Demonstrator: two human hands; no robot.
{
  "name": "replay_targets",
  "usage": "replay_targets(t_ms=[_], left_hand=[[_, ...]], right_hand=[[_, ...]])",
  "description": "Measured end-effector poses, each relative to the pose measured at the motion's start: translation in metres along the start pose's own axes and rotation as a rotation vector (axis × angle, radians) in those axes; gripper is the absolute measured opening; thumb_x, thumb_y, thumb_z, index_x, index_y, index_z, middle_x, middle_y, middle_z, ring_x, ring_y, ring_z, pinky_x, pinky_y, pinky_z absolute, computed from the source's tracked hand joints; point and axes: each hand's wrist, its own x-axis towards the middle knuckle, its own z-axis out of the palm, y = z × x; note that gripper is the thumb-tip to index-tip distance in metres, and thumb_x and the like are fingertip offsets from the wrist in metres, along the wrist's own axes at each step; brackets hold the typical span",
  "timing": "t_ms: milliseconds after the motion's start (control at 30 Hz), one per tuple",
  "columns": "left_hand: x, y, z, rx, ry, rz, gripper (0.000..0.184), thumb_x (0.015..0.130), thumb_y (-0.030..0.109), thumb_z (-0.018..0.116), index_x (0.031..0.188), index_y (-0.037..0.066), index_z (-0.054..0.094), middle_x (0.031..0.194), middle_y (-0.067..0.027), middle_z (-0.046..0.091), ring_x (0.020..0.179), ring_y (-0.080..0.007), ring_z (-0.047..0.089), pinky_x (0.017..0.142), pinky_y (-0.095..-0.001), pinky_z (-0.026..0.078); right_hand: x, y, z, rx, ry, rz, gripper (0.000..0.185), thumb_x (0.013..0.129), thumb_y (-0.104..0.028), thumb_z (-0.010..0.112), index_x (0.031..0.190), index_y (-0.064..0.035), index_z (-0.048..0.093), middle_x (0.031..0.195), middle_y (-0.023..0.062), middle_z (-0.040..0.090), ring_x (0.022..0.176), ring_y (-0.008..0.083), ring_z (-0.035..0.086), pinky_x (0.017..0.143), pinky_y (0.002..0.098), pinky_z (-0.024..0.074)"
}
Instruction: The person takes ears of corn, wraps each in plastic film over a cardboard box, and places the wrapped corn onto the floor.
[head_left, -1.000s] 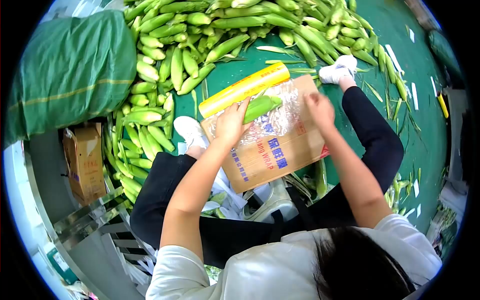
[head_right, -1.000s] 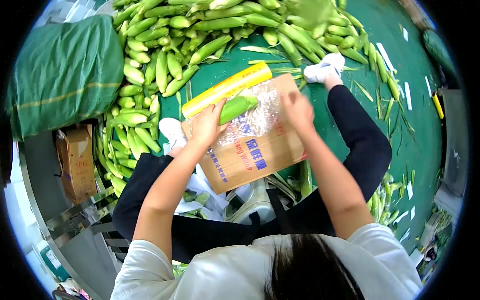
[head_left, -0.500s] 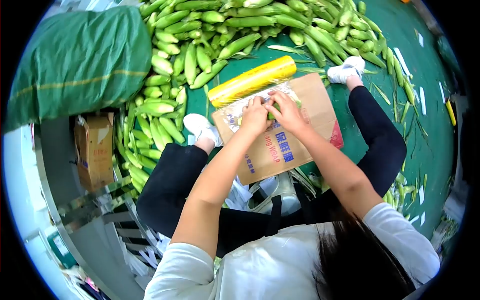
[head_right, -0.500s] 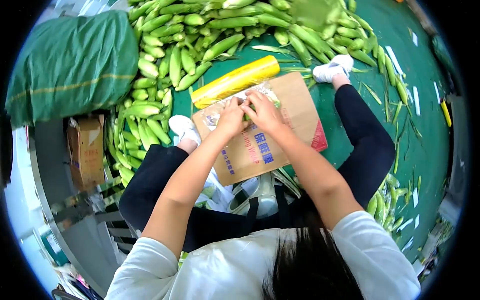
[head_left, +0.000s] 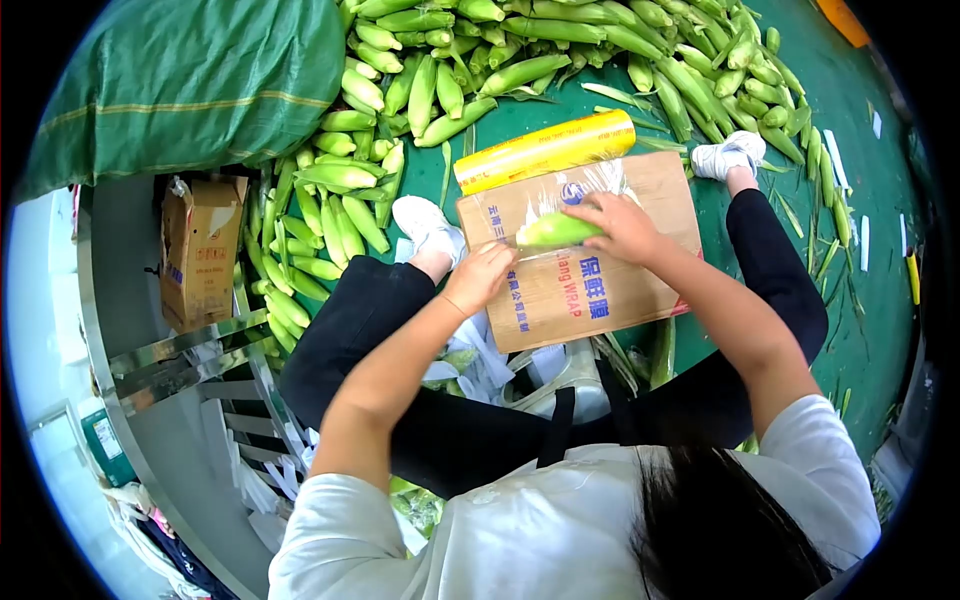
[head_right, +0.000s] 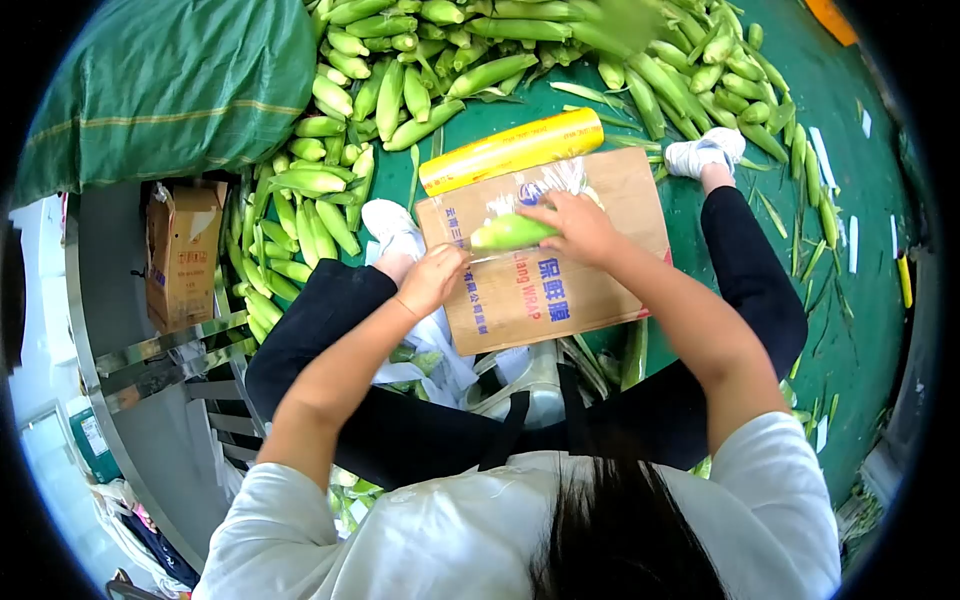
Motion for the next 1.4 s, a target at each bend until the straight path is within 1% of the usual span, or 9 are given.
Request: replay_targets(t_ms=[200,300,367,433,600,833,967,1167,1400], left_hand=[[0.052,-0.012,0.005,-0.293,-0.203,-0.076,0.007,0.090,0.017,0.063,0.095,0.011,0.062,0.091,-0.0149,0.068,0.086,-0.0350,0.068,0.071,-0.0455,0.054],[0.100,-0.039,0.017,0.226,-0.419,-0.027,0.022,0.087,0.027,0.070,0.105,0.015,0.064,0.101,-0.0112,0.071,0.091,-0.0325,0.070,0.075,-0.0451,0.055],[0.147,-0.019,-0.008,0.524,-0.548,-0.436,0.043,0.080,0.035,0.077,0.115,0.016,0.061,0.106,-0.0093,0.073,0.098,-0.0311,0.071,0.081,-0.0458,0.056],[0.185,-0.048,-0.049,0.440,-0.389,-0.736,0.065,0.076,0.039,0.081,0.129,0.012,0.054,0.107,-0.0160,0.072,0.098,-0.0338,0.070,0.085,-0.0450,0.054],[0.179,-0.065,-0.094,0.299,0.039,-0.909,0.050,0.085,0.043,0.069,0.124,0.013,0.060,0.107,-0.0176,0.072,0.102,-0.0345,0.069,0.088,-0.0443,0.054],[0.187,-0.054,-0.024,-0.147,0.065,-0.389,0.037,0.088,0.023,0.069,0.123,0.010,0.065,0.103,-0.0137,0.070,0.093,-0.0284,0.069,0.083,-0.0370,0.054],[0.177,-0.022,0.058,0.043,-0.209,0.060,0.051,0.094,0.045,0.060,0.142,0.030,0.055,0.158,-0.0145,0.034,0.145,-0.0345,0.034,0.117,-0.0563,0.025],[0.150,0.020,0.073,0.298,-0.141,0.119,0.050,0.095,0.053,0.052,0.145,0.045,0.047,0.164,-0.0102,0.024,0.151,-0.0303,0.023,0.119,-0.0601,0.016],[0.110,0.061,0.097,0.270,-0.158,0.049,0.055,0.096,0.035,0.052,0.149,0.021,0.046,0.162,-0.0189,0.025,0.149,-0.0331,0.025,0.119,-0.0574,0.021]], right_hand=[[-0.020,-0.014,0.013,0.067,-0.144,-0.112,0.061,0.086,-0.033,0.072,0.142,-0.0210,0.054,0.137,0.0123,0.054,0.130,0.0307,0.048,0.109,0.0483,0.0351],[0.006,-0.003,0.031,-0.132,0.087,-0.154,0.054,0.093,-0.046,0.060,0.139,-0.0173,0.057,0.148,0.0163,0.046,0.141,0.0311,0.038,0.114,0.0528,0.0285],[0.044,0.009,0.042,-0.152,0.114,-0.133,0.057,0.096,-0.055,0.049,0.133,-0.0141,0.062,0.157,0.0181,0.035,0.147,0.0311,0.031,0.116,0.0546,0.0235],[0.093,0.022,0.040,-0.202,0.458,-0.152,0.054,0.094,-0.052,0.056,0.129,-0.0110,0.063,0.145,0.0167,0.049,0.138,0.0304,0.043,0.112,0.0531,0.0303],[0.105,-0.016,0.011,-0.260,0.130,0.048,0.056,0.083,-0.049,0.070,0.122,-0.0107,0.059,0.113,0.0088,0.064,0.110,0.0252,0.060,0.092,0.0429,0.0446],[0.066,-0.026,0.026,-0.158,0.071,0.044,0.051,0.067,-0.036,0.085,0.103,-0.0095,0.061,0.098,0.0126,0.068,0.098,0.0251,0.067,0.082,0.0413,0.0533],[0.050,-0.022,0.008,0.200,-0.500,0.177,0.067,0.064,-0.034,0.085,0.122,-0.0087,0.063,0.117,0.0204,0.068,0.110,0.0328,0.065,0.091,0.0446,0.0527],[-0.009,-0.035,0.037,0.567,-1.278,0.098,0.065,0.073,-0.054,0.080,0.114,-0.0048,0.070,0.105,0.0118,0.071,0.097,0.0249,0.065,0.085,0.0387,0.0504],[-0.121,-0.112,-0.002,0.808,-1.301,0.033,0.072,0.079,-0.058,0.075,0.120,0.0004,0.066,0.111,0.0164,0.069,0.102,0.0255,0.062,0.092,0.0369,0.0466]])
